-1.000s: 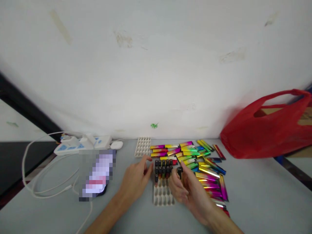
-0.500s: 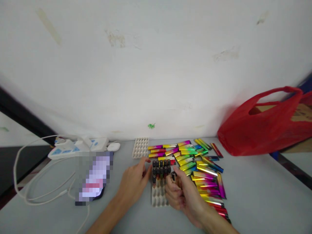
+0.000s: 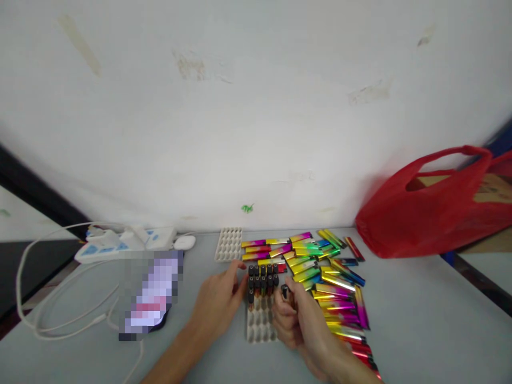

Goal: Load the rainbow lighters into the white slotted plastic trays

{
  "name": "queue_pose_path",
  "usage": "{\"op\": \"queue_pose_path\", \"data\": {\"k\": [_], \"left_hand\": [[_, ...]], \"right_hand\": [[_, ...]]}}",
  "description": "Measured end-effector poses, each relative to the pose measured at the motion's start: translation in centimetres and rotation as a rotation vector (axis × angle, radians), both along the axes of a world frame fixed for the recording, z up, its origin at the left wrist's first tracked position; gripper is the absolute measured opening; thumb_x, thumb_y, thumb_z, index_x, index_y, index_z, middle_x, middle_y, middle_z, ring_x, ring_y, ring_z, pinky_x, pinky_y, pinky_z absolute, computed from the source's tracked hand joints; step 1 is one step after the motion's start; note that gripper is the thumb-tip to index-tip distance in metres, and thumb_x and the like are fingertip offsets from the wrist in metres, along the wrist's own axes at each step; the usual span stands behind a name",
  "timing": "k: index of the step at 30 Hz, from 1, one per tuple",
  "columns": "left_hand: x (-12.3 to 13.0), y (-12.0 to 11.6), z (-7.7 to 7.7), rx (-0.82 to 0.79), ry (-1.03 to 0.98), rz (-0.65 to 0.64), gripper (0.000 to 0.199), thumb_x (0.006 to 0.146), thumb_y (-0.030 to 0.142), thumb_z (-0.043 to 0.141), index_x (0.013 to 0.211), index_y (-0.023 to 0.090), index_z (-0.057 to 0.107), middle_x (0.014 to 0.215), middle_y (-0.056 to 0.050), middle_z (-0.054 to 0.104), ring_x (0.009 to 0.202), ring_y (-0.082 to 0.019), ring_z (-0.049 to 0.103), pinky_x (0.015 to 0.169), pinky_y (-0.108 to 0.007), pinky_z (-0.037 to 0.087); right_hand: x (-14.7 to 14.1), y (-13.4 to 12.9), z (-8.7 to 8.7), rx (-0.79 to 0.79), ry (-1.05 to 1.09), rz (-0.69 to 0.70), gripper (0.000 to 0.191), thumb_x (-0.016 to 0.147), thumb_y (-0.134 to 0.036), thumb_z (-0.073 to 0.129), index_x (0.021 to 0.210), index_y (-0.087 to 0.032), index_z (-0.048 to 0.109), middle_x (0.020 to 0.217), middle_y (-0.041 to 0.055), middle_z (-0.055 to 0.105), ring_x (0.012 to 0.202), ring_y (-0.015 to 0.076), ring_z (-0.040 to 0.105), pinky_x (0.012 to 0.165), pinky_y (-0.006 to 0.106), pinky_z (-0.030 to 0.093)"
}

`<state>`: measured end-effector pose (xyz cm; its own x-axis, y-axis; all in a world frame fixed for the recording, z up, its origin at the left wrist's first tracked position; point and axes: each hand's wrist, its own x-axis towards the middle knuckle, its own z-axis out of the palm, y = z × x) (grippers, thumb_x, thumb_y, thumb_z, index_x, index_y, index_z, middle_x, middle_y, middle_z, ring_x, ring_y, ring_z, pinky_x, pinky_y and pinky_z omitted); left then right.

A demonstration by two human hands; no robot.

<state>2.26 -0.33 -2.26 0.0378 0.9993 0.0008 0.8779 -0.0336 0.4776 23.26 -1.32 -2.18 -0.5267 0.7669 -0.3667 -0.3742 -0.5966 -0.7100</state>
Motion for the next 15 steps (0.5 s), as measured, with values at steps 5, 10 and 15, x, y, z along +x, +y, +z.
{"op": "queue_pose_path", "data": {"k": [5,10,15], "left_hand": [[0.01,-0.02,0.04,-0.005,-0.006,-0.008,0.029,0.110,0.031,0.040,0.127,0.022,0.062,0.078,-0.001,0.074,0.070,-0.025,0.070,0.067,-0.032,0.037],[0.03,0.02,0.07,-0.010,-0.006,-0.015,0.029,0.109,0.030,0.040,0.127,0.023,0.062,0.078,-0.001,0.075,0.072,-0.025,0.071,0.068,-0.032,0.038],[0.01,0.00,0.08,-0.010,0.008,-0.008,0.030,0.109,0.031,0.040,0.128,0.023,0.062,0.078,-0.002,0.074,0.072,-0.026,0.071,0.066,-0.033,0.038]], "right_hand": [[0.11,-0.12,-0.61,0.030,0.044,0.017,0.060,0.092,-0.075,0.062,0.066,-0.026,0.039,0.052,-0.0121,0.023,0.046,0.0078,0.013,0.044,0.026,0.008],[0.05,-0.21,-0.82,0.062,0.028,-0.007,0.059,0.093,-0.074,0.062,0.067,-0.025,0.042,0.053,-0.0116,0.027,0.044,0.0077,0.015,0.042,0.025,0.011],[0.11,-0.19,-0.86,0.065,0.033,0.002,0.059,0.093,-0.074,0.062,0.066,-0.025,0.041,0.052,-0.0118,0.026,0.044,0.0073,0.014,0.042,0.025,0.010]]}}
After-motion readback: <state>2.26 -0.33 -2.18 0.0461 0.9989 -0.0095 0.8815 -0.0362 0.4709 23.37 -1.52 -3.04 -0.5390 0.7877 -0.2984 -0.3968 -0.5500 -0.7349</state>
